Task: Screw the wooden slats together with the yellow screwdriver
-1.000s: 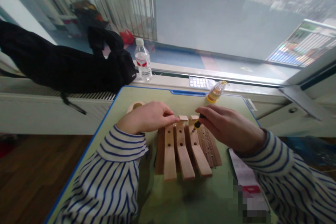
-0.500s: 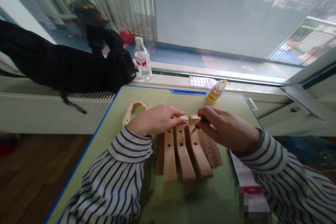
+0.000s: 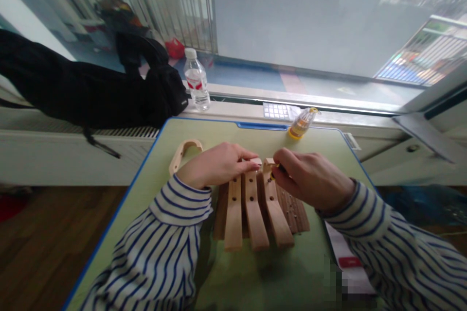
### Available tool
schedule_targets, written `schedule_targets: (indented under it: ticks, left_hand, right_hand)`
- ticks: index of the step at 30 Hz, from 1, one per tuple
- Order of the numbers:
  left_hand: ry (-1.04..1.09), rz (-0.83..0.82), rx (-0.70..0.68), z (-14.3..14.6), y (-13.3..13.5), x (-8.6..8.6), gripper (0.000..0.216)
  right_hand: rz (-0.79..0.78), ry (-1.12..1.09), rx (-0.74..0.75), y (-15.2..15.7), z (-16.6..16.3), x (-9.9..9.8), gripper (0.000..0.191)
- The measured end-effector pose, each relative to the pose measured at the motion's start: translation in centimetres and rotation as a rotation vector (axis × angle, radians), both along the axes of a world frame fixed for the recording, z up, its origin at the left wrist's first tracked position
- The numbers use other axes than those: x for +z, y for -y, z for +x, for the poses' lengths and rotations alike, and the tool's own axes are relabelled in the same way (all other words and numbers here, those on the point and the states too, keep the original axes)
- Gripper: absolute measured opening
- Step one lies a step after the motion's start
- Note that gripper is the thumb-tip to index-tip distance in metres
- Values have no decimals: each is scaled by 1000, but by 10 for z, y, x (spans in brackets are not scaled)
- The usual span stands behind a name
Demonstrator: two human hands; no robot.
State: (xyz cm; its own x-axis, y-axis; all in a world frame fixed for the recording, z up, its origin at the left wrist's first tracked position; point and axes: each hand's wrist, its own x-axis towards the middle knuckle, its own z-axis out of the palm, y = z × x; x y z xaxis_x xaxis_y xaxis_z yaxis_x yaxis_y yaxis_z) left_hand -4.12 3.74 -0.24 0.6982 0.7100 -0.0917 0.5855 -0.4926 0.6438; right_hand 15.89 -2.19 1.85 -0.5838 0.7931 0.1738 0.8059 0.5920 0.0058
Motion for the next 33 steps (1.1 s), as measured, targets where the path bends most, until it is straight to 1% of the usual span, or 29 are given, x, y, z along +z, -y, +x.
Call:
schedule_targets:
  ticks: [4, 10, 14, 17, 20, 24, 27, 30, 33]
  left_hand:
    - [9, 8, 2, -1, 0, -1, 39]
    - [-5, 25, 5, -1, 0, -3, 40]
    - [-4, 40, 5, 0, 0, -3, 39]
    - [-9, 51, -2, 0, 1, -3, 39]
    - [-13, 48, -11, 0, 2, -1, 38]
    - [-23, 42, -9, 1, 4, 3, 38]
    - [-24, 72, 0, 3, 6, 6, 39]
    - [-30, 91, -51, 6, 7, 6, 35]
    - [-41, 115, -90, 10, 6, 4, 31]
  right_hand:
    - [27, -22, -58, 2, -5, -2, 15]
    - [107, -43, -226, 9, -15, -7, 14]
    - [95, -64, -348, 13, -19, -9, 16]
    - [75, -56, -379, 15, -19, -8, 17]
    - [35, -11, -339, 14, -16, 0, 18]
    - [-106, 83, -186, 12, -9, 21, 19]
    - [-194, 147, -75, 7, -4, 36, 18]
    - [-163, 184, 39, -1, -2, 42, 15]
    - [-152, 190, 119, -8, -3, 40, 14]
